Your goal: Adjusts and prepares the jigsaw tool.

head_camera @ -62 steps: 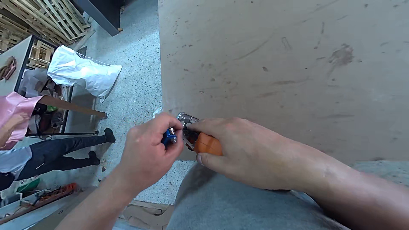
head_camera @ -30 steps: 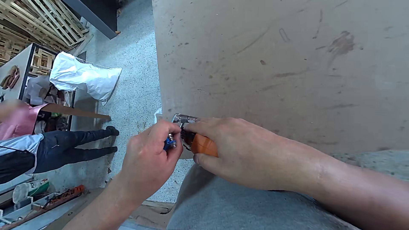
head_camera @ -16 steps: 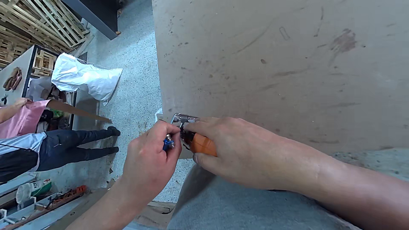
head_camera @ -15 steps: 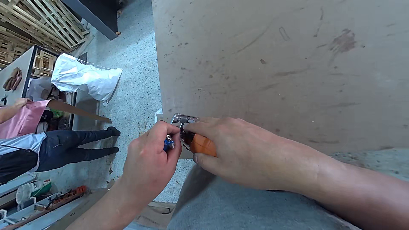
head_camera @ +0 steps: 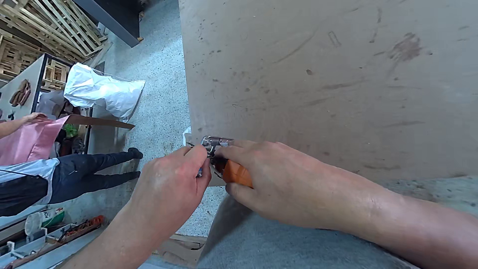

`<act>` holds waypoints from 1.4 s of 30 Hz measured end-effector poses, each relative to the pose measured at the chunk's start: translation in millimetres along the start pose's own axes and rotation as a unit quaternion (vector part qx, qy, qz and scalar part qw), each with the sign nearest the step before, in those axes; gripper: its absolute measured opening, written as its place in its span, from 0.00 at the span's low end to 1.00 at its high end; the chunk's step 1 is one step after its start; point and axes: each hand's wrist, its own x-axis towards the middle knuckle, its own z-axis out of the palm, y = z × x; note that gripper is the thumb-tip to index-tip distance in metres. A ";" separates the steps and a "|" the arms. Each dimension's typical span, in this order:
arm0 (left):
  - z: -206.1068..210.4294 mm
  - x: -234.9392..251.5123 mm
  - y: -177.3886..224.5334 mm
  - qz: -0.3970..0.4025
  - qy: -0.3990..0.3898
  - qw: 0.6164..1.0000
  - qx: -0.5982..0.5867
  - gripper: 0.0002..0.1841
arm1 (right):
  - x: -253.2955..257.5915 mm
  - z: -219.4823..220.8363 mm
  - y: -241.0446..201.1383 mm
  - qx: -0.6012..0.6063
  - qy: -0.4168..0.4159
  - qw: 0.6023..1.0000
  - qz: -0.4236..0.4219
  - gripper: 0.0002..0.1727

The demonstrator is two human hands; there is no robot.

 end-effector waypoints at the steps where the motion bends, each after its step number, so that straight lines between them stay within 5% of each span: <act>1: -1.4 0.9 -2.2 0.025 -0.007 1.000 0.007 0.11 | 0.0 0.5 0.1 -0.001 -0.002 1.000 -0.001 0.28; 6: -1.3 5.2 -16.1 0.169 -0.007 0.983 0.065 0.09 | 0.1 0.0 0.4 -0.004 -0.006 1.000 0.000 0.29; 9: 0.3 7.2 -22.3 0.190 -0.005 0.980 0.061 0.09 | 2.8 0.7 -0.5 -0.010 -0.010 1.000 -0.001 0.31; 14: -2.9 2.4 -10.3 0.021 -0.078 0.997 -0.010 0.05 | 4.5 3.6 -3.0 -0.016 -0.018 1.000 -0.006 0.28; 19: -16.7 5.3 -20.2 0.142 -0.119 0.982 0.033 0.13 | 4.0 5.0 -3.1 -0.028 -0.008 1.000 -0.010 0.30; 22: -51.7 12.3 -24.0 0.079 -0.250 0.964 -0.038 0.30 | 2.2 0.4 0.8 -0.017 0.004 1.000 -0.014 0.31; 25: -73.2 20.1 -49.3 0.000 -0.320 0.932 -0.170 0.23 | -3.1 -1.2 4.3 -0.012 0.011 1.000 -0.015 0.31; 29: -75.1 32.2 -72.5 -0.080 -0.442 0.836 -0.315 0.16 | -3.4 -1.6 4.7 -0.012 0.009 1.000 -0.012 0.31; 31: -76.0 33.9 -69.2 -0.061 -0.410 0.860 -0.298 0.17 | -2.8 -1.0 3.6 -0.011 0.012 1.000 -0.010 0.31; 34: -78.2 30.3 -58.4 0.048 -0.289 0.948 -0.125 0.22 | -2.2 -1.6 3.6 -0.008 0.018 1.000 0.002 0.32; 36: -79.1 28.7 -49.4 0.103 -0.217 0.970 -0.029 0.22 | -1.4 -1.4 3.3 -0.011 0.020 1.000 0.008 0.33; 42: -86.5 27.1 -33.2 0.287 -0.176 0.929 0.156 0.20 | 3.0 0.6 0.6 -0.016 -0.013 1.000 -0.009 0.32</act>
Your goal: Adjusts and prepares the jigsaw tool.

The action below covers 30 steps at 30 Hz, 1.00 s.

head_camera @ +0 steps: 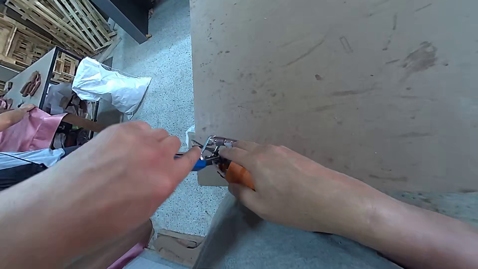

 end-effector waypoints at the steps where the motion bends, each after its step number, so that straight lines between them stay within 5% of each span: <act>1: -3.0 1.2 5.8 0.019 0.001 0.999 0.038 0.21 | 1.0 -0.2 -0.3 -0.001 -0.007 1.000 -0.001 0.30; 5: -9.8 2.1 5.9 0.029 -0.012 0.997 0.074 0.22 | 1.1 4.1 0.6 -0.005 0.013 1.000 -0.013 0.30; 8: -7.7 4.2 -1.8 -0.067 -0.030 0.997 -0.013 0.20 | -1.2 8.4 0.3 -0.006 0.012 1.000 -0.018 0.28; 10: -11.4 3.1 -5.8 -0.162 -0.109 0.976 -0.097 0.16 | -3.1 10.0 0.7 -0.006 0.006 1.000 -0.018 0.31; 13: -23.4 8.1 -15.8 -0.292 -0.306 0.844 -0.329 0.19 | -3.8 11.0 1.7 -0.006 0.009 1.000 -0.019 0.32; 15: -24.4 9.5 -15.3 -0.342 -0.330 0.787 -0.393 0.19 | -4.0 9.9 0.9 -0.010 0.002 1.000 -0.017 0.32; 16: -26.0 8.2 -10.6 -0.335 -0.297 0.815 -0.367 0.17 | -3.9 8.8 0.7 -0.009 0.000 1.000 -0.015 0.31; 18: -22.8 1.4 5.3 -0.247 -0.147 0.935 -0.207 0.17 | -3.2 5.5 0.6 -0.006 0.002 1.000 -0.010 0.29; 20: -12.4 -3.4 20.1 -0.135 0.007 0.989 -0.055 0.21 | -2.7 2.4 0.9 -0.007 0.003 1.000 0.001 0.28; 24: 0.1 -14.1 31.6 -0.040 0.080 0.993 0.074 0.22 | -7.4 1.6 5.5 -0.019 0.008 1.000 -0.003 0.36; 28: 13.8 -19.0 24.6 -0.098 0.117 0.988 -0.032 0.20 | 13.1 -24.8 34.9 0.044 -0.009 0.998 -0.047 0.34; 30: 13.7 -14.9 26.4 -0.167 0.097 0.978 -0.082 0.19 | 47.6 -24.6 55.2 0.103 0.046 0.990 -0.083 0.30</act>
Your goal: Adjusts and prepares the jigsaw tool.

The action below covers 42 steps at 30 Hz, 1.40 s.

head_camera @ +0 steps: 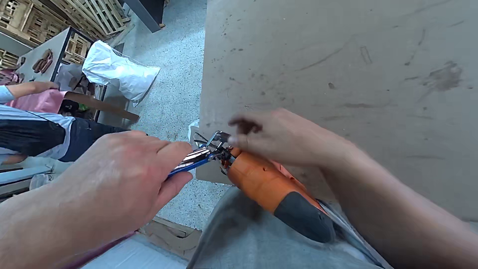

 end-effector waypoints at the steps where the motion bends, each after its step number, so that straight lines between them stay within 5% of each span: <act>1: -0.4 1.6 2.4 -0.044 -0.021 0.999 -0.023 0.19 | 14.8 8.1 13.2 0.038 0.013 0.999 -0.033 0.28; 4: -9.4 9.0 6.7 -0.211 -0.172 0.949 -0.158 0.14 | 35.0 41.0 31.3 0.195 -0.015 0.980 -0.043 0.22; 6: -14.5 16.9 0.8 -0.349 -0.318 0.817 -0.331 0.14 | 36.8 54.7 32.3 0.253 -0.019 0.967 -0.024 0.18; 8: -8.4 21.2 -7.3 -0.384 -0.419 0.711 -0.414 0.14 | 35.6 62.2 28.4 0.261 -0.028 0.965 -0.007 0.16; 9: -4.7 20.8 -7.9 -0.365 -0.437 0.714 -0.406 0.12 | 34.8 63.7 26.1 0.263 -0.035 0.964 -0.003 0.17; 12: 3.4 4.5 -1.3 -0.201 -0.344 0.896 -0.195 0.16 | 34.9 64.8 25.6 0.264 -0.023 0.964 0.004 0.20; 14: 13.2 -8.0 3.4 -0.077 -0.231 0.969 -0.047 0.24 | 34.9 68.2 26.4 0.259 -0.006 0.966 0.007 0.21; 19: 13.6 -13.0 6.4 0.038 -0.192 0.973 0.120 0.35 | 36.4 71.3 22.1 0.250 -0.002 0.968 0.009 0.21; 24: 5.5 -8.2 7.7 -0.114 -0.239 0.964 -0.014 0.27 | 37.6 74.7 18.2 0.221 0.000 0.975 0.008 0.21; 26: -1.2 5.0 4.1 -0.226 -0.385 0.882 -0.150 0.22 | 33.4 80.4 14.2 0.203 -0.007 0.979 -0.008 0.20; 28: 0.3 18.6 -2.8 -0.315 -0.497 0.745 -0.314 0.17 | 29.8 84.4 11.1 0.191 -0.009 0.981 -0.026 0.19; 30: 9.5 17.3 -7.0 -0.376 -0.505 0.609 -0.483 0.13 | 30.3 85.9 13.6 0.191 -0.006 0.981 -0.030 0.20; 31: 13.9 13.5 -5.6 -0.387 -0.487 0.579 -0.527 0.14 | 30.2 87.1 15.2 0.193 0.004 0.981 -0.035 0.20; 32: 17.0 10.5 -3.0 -0.387 -0.473 0.584 -0.535 0.16 | 30.0 88.0 16.6 0.194 0.014 0.980 -0.041 0.20; 35: 17.3 8.9 10.8 -0.304 -0.454 0.772 -0.325 0.19 | 29.6 89.2 17.9 0.194 0.017 0.980 -0.048 0.21; 37: 18.8 3.8 19.7 -0.225 -0.433 0.852 -0.187 0.23 | 29.4 90.2 17.2 0.191 0.012 0.980 -0.052 0.20; 40: 22.9 -6.4 27.5 -0.098 -0.361 0.927 -0.034 0.23 | 31.3 91.6 15.9 0.184 0.008 0.981 -0.055 0.21; 42: 19.7 -3.7 32.5 -0.043 -0.347 0.936 0.045 0.18 | 33.1 93.4 15.8 0.177 0.013 0.983 -0.052 0.21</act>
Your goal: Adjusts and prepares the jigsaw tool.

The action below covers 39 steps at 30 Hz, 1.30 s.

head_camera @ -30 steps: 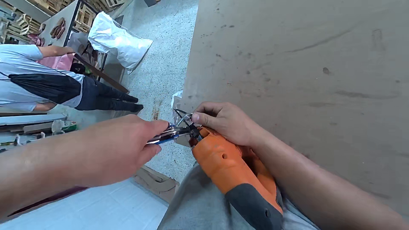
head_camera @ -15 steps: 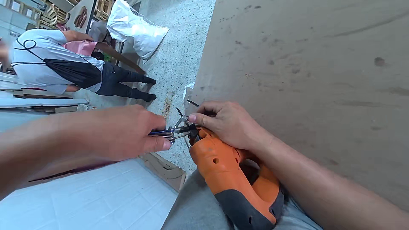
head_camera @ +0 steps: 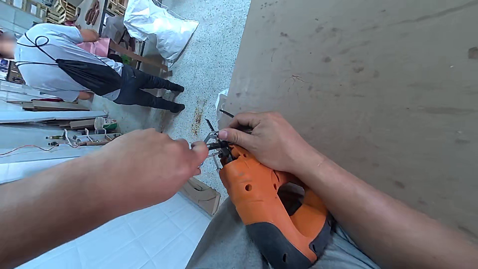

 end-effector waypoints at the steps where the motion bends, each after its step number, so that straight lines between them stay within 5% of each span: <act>1: -3.2 0.4 2.6 0.003 0.002 1.000 0.028 0.14 | 0.7 0.7 0.4 -0.005 0.002 1.000 0.001 0.22; 6: 14.7 -5.2 9.3 -0.031 0.082 0.994 0.069 0.15 | 1.4 0.1 1.7 -0.018 0.026 0.999 0.001 0.22; 8: 19.1 -7.7 13.2 -0.092 0.101 0.991 -0.005 0.23 | 1.8 -0.8 1.3 -0.021 0.032 0.999 0.006 0.22; 10: 10.3 -7.7 12.1 -0.167 0.041 0.973 -0.152 0.29 | 1.0 -1.1 2.1 -0.021 0.027 0.999 0.008 0.21; 12: -3.3 -8.0 -3.4 -0.195 -0.111 0.911 -0.347 0.22 | 0.9 -0.4 2.4 -0.022 0.016 1.000 0.001 0.21; 14: -2.4 -5.0 -21.2 -0.193 -0.216 0.790 -0.540 0.16 | 1.1 0.5 1.7 -0.026 0.007 1.000 -0.005 0.21; 16: 8.5 -3.9 -26.6 -0.166 -0.236 0.664 -0.689 0.13 | 0.2 -0.7 1.3 -0.024 0.009 1.000 -0.009 0.21; 18: 17.2 -5.4 -25.0 -0.141 -0.221 0.621 -0.739 0.13 | -0.5 -2.2 1.6 -0.022 0.011 1.000 -0.007 0.20; 20: 16.0 -7.1 -17.3 -0.158 -0.193 0.654 -0.714 0.14 | 0.1 -3.2 1.7 -0.022 0.005 1.000 -0.005 0.20; 24: 11.4 -6.6 -0.4 -0.148 -0.107 0.889 -0.421 0.20 | 2.3 -2.3 0.8 -0.024 -0.005 1.000 -0.004 0.20; 26: 19.2 -6.2 2.8 -0.106 -0.051 0.938 -0.325 0.21 | 3.1 -1.2 1.4 -0.027 -0.003 1.000 -0.005 0.20; 35: 29.2 -10.4 15.4 -0.045 0.039 0.996 -0.071 0.26 | 4.6 2.3 2.9 -0.036 0.009 0.999 -0.009 0.21; 39: 24.7 -12.5 14.1 -0.080 0.007 0.979 -0.186 0.24 | 2.4 2.3 -1.3 -0.041 0.003 0.999 -0.012 0.19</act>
